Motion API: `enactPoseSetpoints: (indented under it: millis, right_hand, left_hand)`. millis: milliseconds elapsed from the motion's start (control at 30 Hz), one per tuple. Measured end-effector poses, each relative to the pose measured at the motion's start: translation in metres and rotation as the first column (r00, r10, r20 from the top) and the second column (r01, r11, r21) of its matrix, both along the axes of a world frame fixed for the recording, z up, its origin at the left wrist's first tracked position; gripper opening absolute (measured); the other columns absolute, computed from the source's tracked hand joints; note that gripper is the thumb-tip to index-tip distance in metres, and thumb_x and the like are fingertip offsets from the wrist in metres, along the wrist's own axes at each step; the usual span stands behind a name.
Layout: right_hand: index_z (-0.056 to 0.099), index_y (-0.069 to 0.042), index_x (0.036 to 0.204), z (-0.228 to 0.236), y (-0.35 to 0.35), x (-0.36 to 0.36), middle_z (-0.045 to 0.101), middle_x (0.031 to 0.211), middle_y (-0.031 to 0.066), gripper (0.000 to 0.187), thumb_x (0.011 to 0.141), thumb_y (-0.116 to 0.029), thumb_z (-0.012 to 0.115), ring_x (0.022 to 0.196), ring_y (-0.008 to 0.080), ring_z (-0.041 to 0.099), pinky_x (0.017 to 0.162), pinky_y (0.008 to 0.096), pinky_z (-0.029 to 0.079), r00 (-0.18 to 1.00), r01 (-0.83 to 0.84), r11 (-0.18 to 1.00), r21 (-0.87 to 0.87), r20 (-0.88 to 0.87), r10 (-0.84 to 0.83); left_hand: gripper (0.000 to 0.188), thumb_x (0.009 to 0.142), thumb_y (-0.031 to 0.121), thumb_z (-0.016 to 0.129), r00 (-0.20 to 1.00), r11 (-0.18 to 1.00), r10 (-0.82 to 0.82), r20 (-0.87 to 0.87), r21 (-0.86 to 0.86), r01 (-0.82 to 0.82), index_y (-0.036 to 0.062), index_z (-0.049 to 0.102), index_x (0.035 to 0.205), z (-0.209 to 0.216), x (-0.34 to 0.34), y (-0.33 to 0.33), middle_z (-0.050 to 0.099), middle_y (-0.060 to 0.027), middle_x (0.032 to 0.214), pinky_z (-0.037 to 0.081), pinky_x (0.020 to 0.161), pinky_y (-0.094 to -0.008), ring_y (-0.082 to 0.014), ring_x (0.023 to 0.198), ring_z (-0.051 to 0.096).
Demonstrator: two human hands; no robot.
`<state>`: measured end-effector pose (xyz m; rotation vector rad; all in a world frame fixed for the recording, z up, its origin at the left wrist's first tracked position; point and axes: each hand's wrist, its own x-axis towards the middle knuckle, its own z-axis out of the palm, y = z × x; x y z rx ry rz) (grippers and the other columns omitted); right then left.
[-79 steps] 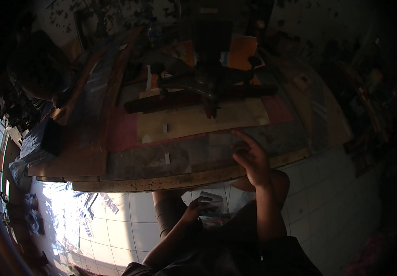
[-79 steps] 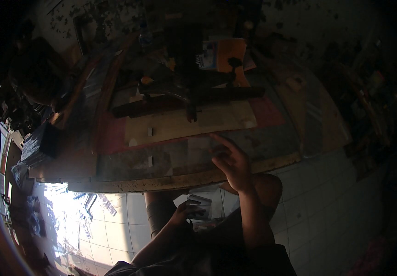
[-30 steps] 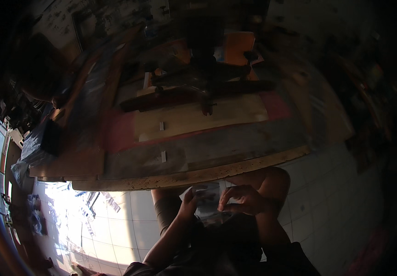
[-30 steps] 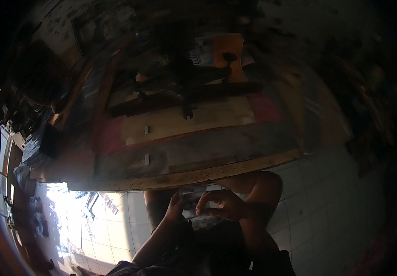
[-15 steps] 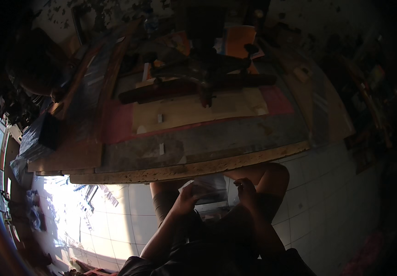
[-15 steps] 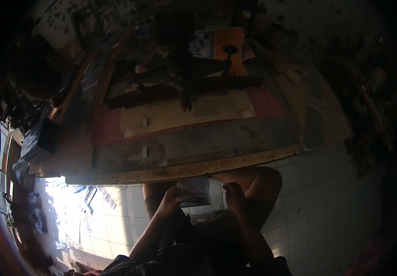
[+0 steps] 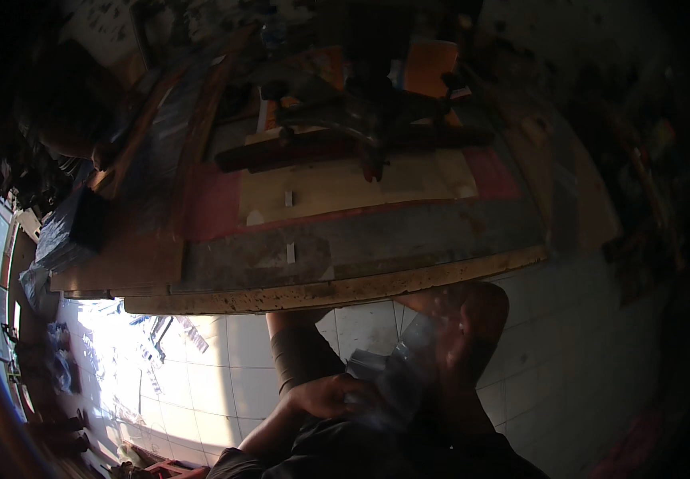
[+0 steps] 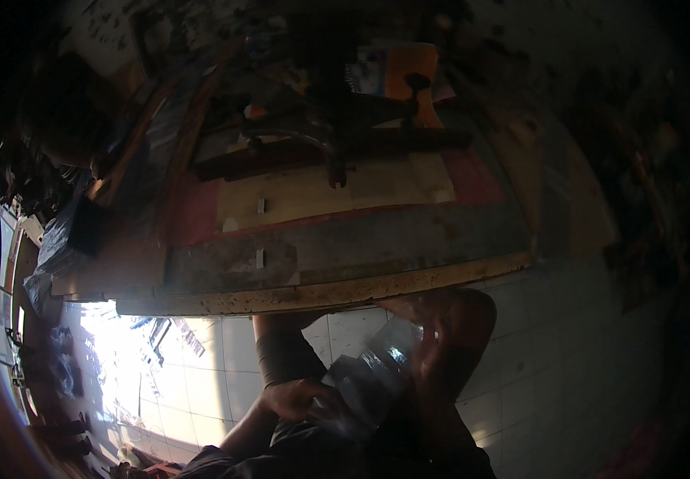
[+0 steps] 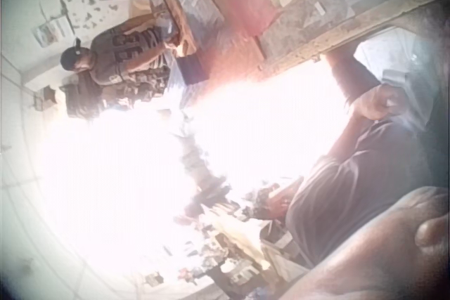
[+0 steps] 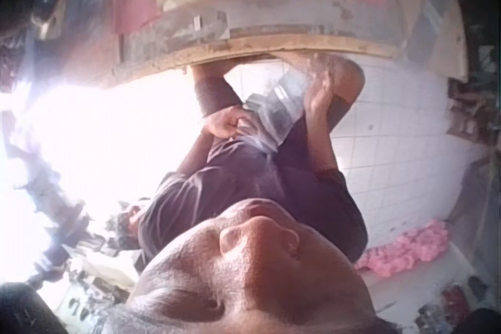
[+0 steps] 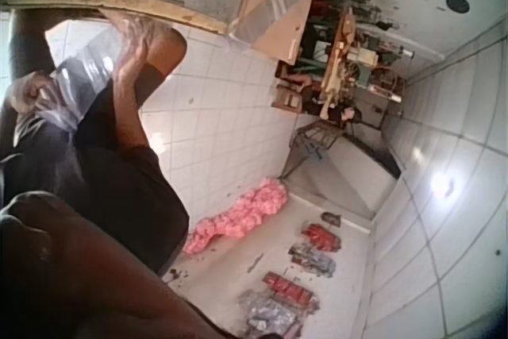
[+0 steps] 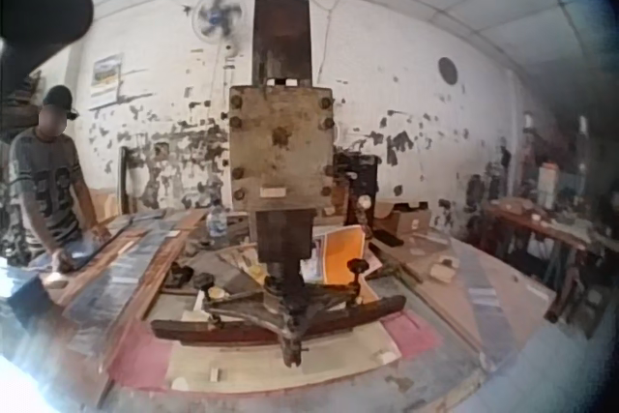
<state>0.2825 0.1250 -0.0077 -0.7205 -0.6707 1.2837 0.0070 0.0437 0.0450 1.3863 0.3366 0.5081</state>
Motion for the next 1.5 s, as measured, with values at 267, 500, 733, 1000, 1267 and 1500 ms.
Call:
enactPoseSetpoints:
  millis: [267,500,733,1000,1267,1500]
  right_hand:
    - [0.027,0.0,0.152,0.125,-0.011,0.052,0.061,0.106,0.0091,0.065,0.1,-0.021,0.061,0.086,0.016,0.061,0.078,0.0288,0.05,0.591,0.355,0.812,0.464,0.561,-0.579]
    - [0.016,-0.006,0.16,0.158,0.061,0.021,0.059,0.117,0.0128,0.086,0.095,-0.018,0.071,0.089,0.017,0.062,0.085,0.0323,0.051,0.533,0.381,0.766,0.518,0.554,-0.639]
    - [0.039,-0.003,0.151,0.122,0.138,0.076,0.039,0.153,0.0252,0.086,0.084,-0.038,0.08,0.139,0.0447,0.041,0.117,0.0534,0.029,-0.256,0.115,0.88,0.46,0.87,-0.422]
    - [0.057,0.0,0.137,0.143,0.186,0.092,0.048,0.145,0.0234,0.068,0.088,-0.042,0.076,0.135,0.0419,0.045,0.112,0.0495,0.038,-0.121,0.0,0.972,0.233,0.965,-0.232]
    - [0.061,-0.006,0.135,0.131,0.196,0.102,0.053,0.136,0.0185,0.059,0.09,-0.042,0.073,0.128,0.0393,0.05,0.108,0.0482,0.042,-0.193,-0.059,0.952,0.299,0.933,-0.305]
    - [0.064,-0.007,0.127,0.145,0.228,0.117,0.056,0.13,0.0175,0.05,0.087,-0.033,0.078,0.123,0.0352,0.056,0.104,0.0442,0.047,-0.151,-0.267,0.94,0.212,0.954,-0.258]
  left_hand:
    - [0.03,0.094,0.002,0.063,0.983,0.996,-0.048,0.176,0.077,0.035,-0.0076,0.061,0.123,0.009,0.002,0.02,0.069,-0.0195,0.119,0.055,0.09,-0.0343,-0.0277,0.111,0.067]
    - [0.036,0.092,0.005,0.062,0.965,0.99,0.107,0.238,0.06,-0.125,-0.0058,0.06,0.126,-0.026,0.009,0.013,0.065,-0.0208,0.128,0.051,0.101,-0.0393,-0.0303,0.12,0.063]
    - [0.039,0.09,0.004,0.064,0.968,0.952,0.252,-0.007,-0.178,-0.249,-0.0054,0.061,0.128,-0.018,0.007,-0.006,0.066,-0.0183,0.129,0.049,0.103,-0.0362,-0.0269,0.121,0.062]
    - [0.044,0.083,-0.009,0.057,0.955,0.943,0.297,-0.007,-0.151,-0.295,-0.003,0.062,0.125,-0.033,0.01,-0.009,0.068,-0.0147,0.124,0.049,0.103,-0.0347,-0.0237,0.12,0.063]
    - [0.045,0.081,-0.013,0.054,0.955,0.94,0.294,-0.032,-0.17,-0.295,-0.0028,0.063,0.124,-0.03,0.015,-0.007,0.068,-0.0145,0.124,0.048,0.104,-0.034,-0.0237,0.121,0.062]
    - [0.045,0.083,-0.015,0.053,0.956,0.937,0.282,-0.076,-0.194,-0.292,-0.0029,0.062,0.125,-0.037,0.014,-0.009,0.067,-0.0141,0.124,0.048,0.103,-0.0338,-0.0221,0.122,0.062]
